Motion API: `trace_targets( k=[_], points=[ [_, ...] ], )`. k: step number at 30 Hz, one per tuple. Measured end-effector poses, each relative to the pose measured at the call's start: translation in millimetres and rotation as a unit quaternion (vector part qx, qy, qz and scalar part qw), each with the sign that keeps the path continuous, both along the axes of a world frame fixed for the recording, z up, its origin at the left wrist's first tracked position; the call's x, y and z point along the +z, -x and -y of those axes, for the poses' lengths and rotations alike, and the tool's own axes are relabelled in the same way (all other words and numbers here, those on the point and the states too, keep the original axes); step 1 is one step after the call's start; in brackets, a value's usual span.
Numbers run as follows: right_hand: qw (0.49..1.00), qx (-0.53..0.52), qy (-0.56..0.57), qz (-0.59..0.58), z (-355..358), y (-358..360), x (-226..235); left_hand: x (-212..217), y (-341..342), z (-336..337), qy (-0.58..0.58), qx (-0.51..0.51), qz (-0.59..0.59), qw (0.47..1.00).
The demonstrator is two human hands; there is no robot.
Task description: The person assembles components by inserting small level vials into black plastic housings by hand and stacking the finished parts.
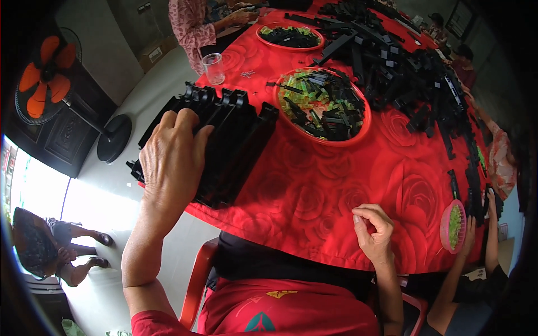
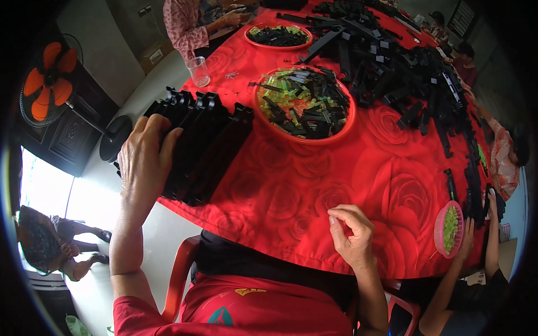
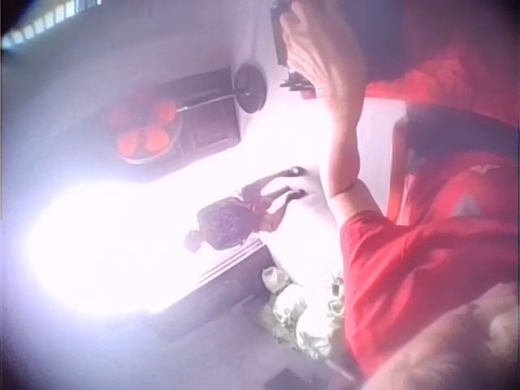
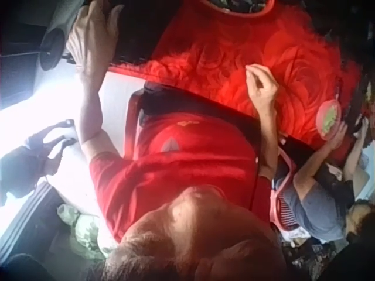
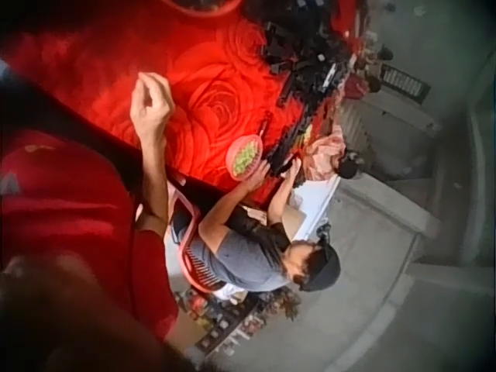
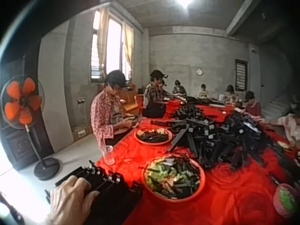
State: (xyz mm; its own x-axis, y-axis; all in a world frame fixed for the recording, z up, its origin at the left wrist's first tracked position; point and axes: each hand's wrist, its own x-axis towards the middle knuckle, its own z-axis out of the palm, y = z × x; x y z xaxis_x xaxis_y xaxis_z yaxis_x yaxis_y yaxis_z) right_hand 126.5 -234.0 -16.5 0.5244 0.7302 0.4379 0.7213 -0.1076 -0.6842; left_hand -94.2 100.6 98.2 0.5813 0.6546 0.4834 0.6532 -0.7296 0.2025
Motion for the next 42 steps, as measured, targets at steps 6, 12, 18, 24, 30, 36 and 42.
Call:
trace_targets(
  k=[6,12,18,24,30,36,42],
  points=[
    [0.997,0.059,0.039,0.008,-16.9,-7.4,23.2,4.1,6.3,6.7,-0.025,-0.043,0.035,0.998],
    [0.992,0.013,0.084,0.092,-46.6,-71.2,43.2,-5.3,-25.2,43.1,-0.078,-0.290,0.160,0.940],
    [0.986,-0.122,0.077,0.078,-109.0,-169.2,38.8,-67.4,-49.1,70.5,0.048,-0.438,0.080,0.894],
    [0.946,-0.273,0.149,0.093,-181.5,-224.8,46.5,-107.8,-56.0,90.2,0.137,-0.452,0.056,0.880],
    [0.942,-0.299,0.139,0.064,-192.1,-258.5,28.5,-113.4,-59.7,88.2,0.194,-0.443,0.051,0.874],
    [0.962,-0.269,0.005,0.054,-124.3,-257.3,18.4,-112.4,-58.3,89.1,0.194,-0.436,0.044,0.877],
    [0.977,-0.184,-0.034,-0.105,-12.5,-177.9,27.3,-105.9,-54.1,89.6,0.197,-0.444,0.060,0.872]
  ],
)
